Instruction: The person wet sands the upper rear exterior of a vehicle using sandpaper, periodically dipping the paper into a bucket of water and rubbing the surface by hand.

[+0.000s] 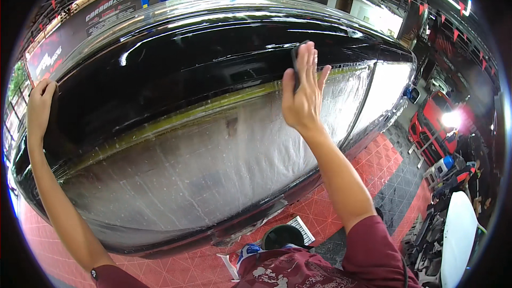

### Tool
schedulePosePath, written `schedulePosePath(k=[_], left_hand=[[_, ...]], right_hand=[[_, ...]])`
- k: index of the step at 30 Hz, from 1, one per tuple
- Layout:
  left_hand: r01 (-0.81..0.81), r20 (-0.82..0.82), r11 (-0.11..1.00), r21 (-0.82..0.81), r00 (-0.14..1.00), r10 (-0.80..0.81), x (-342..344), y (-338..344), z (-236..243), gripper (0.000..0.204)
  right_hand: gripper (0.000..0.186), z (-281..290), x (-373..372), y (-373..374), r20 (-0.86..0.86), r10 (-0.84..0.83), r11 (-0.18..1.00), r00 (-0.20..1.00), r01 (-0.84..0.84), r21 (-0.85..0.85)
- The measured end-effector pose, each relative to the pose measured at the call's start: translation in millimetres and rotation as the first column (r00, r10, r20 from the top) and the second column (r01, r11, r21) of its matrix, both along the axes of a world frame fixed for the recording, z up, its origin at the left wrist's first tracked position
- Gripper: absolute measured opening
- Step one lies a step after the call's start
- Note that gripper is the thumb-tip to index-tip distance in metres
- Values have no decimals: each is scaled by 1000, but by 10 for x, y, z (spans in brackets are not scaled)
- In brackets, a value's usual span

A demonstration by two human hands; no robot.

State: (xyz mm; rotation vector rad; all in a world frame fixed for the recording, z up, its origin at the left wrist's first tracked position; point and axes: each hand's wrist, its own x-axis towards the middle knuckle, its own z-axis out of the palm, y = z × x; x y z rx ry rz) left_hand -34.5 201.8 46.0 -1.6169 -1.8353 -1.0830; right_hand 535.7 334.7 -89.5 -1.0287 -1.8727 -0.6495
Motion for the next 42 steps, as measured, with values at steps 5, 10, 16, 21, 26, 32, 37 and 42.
schedulePosePath(k=[5,10,16,21,26,32,37,42], left_hand=[[0,-55,1000,-12,998,0,-267,67,19,31],[-47,5,989,-143,999,48,-240,-93,88,32],[-96,-32,986,-136,995,92,-122,5,193,32],[-30,-23,996,-89,999,28,-255,-105,64,26],[-105,20,970,-220,994,112,-90,-12,287,27],[-9,74,991,-134,997,19,-90,-56,119,29],[-49,22,988,-149,998,52,185,-47,218,28],[-62,-28,995,-74,998,60,104,-52,170,28]], right_hand=[[89,-38,-1290,-770,-211,166,970,963,-198,-139],[80,-120,-551,-356,-273,29,998,962,-44,-50],[74,186,-619,-335,-535,-101,993,838,49,-111],[81,23,-294,-245,-338,-74,993,938,36,-116],[74,276,6,33,-582,-164,983,797,83,-163],[78,54,86,-97,-457,-106,994,883,78,-80],[78,90,-63,-92,-597,-137,984,791,40,-174],[81,28,292,22,-577,-181,983,797,122,-140]])
